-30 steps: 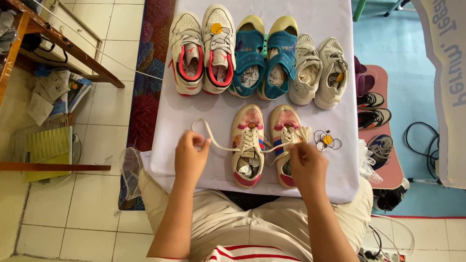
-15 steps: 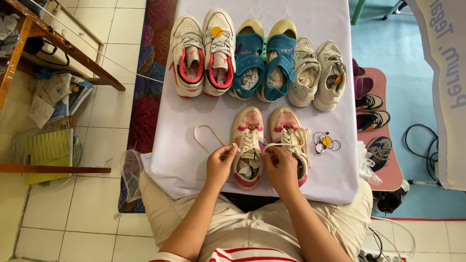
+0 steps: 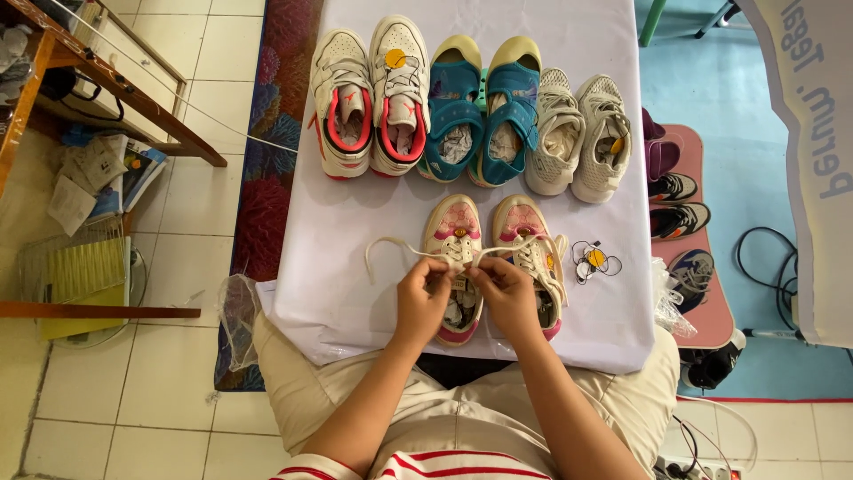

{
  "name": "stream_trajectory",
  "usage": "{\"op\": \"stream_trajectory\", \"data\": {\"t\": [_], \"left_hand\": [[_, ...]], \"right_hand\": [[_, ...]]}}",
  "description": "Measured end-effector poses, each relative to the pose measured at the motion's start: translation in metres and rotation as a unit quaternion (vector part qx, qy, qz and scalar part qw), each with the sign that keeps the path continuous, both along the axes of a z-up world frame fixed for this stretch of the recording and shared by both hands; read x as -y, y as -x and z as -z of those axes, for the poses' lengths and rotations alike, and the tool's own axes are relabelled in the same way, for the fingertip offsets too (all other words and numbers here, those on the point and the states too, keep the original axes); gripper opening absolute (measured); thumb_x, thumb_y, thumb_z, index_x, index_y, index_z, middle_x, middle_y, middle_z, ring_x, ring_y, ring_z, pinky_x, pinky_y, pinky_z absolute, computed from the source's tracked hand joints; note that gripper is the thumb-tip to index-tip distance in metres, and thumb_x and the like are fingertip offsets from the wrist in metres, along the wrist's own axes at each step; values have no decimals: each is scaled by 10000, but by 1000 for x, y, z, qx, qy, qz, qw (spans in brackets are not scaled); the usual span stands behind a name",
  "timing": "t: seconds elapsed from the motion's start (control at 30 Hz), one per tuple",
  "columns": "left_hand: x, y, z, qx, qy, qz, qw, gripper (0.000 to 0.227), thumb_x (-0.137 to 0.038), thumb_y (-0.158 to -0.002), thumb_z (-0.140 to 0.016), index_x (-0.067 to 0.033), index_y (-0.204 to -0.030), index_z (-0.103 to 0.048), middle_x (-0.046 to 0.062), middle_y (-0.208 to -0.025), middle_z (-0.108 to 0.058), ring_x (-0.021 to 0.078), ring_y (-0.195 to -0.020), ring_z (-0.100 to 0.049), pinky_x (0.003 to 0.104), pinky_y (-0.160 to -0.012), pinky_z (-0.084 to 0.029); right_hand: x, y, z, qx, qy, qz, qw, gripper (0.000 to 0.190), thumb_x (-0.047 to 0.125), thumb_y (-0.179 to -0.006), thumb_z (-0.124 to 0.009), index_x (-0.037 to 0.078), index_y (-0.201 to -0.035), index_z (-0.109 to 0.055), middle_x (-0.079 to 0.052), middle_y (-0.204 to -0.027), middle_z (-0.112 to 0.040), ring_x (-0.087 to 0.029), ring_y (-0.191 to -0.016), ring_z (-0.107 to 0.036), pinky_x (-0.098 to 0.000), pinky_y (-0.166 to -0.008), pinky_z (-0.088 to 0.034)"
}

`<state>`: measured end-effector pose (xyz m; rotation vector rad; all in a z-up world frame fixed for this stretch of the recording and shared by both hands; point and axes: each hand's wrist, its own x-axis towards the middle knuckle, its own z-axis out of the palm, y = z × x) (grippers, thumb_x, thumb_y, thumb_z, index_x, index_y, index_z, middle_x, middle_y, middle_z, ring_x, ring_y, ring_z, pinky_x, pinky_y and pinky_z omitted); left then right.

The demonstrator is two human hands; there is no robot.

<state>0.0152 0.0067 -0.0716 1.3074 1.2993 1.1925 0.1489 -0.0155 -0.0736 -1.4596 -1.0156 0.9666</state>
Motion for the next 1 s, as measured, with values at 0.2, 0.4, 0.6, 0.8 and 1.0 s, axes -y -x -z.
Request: {"op": "stream_trajectory", "data": {"t": [0.2, 0.4, 0.6, 0.8, 1.0], "left_hand": [[-4, -3, 6, -24, 14, 8, 1000, 85, -138, -825, -698, -53, -828, -698, 78, -689, -676, 137, -675, -630, 285, -616, -517], [-9, -3, 1, -44, 17, 41, 998, 79, -77, -810, -666, -44, -860, -718, 119, -732, -691, 202, -727, -663, 306, -654, -535], [-13, 4, -1, -39, 8, 102, 994, 103, -56, -783, -647, -68, -840, -732, 101, -746, -690, 208, -775, -672, 329, -715, -538], [-11, 8, -6, 6, -24, 122, 992, 108, -156, -786, -708, -48, -787, -711, 109, -682, -653, 207, -745, -657, 331, -689, -522], [-8, 3, -2, 23, -34, 110, 993, 157, -193, -835, -700, -64, -748, -716, 78, -640, -641, 141, -690, -627, 288, -662, -513]], "right_hand": [[-4, -2, 5, -34, 21, -28, 999, 110, 43, -811, -686, -24, -898, -698, -95, -655, -659, -106, -614, -547, -232, -558, -484], [-5, -2, -1, -70, 33, -32, 997, 120, 34, -766, -730, -11, -876, -714, -74, -634, -657, -81, -598, -542, -197, -549, -473], [-6, -2, 0, -49, 28, -59, 997, 77, 26, -784, -714, -2, -855, -725, -97, -611, -644, -97, -579, -527, -214, -525, -455], [-6, -11, 13, -86, 60, -72, 992, 192, 49, -797, -715, -29, -947, -624, -81, -685, -649, -83, -611, -526, -199, -549, -419], [-7, -6, -21, -82, 84, -94, 989, 224, 46, -789, -720, -56, -982, -673, -83, -674, -662, -78, -581, -506, -193, -540, -421]]}}
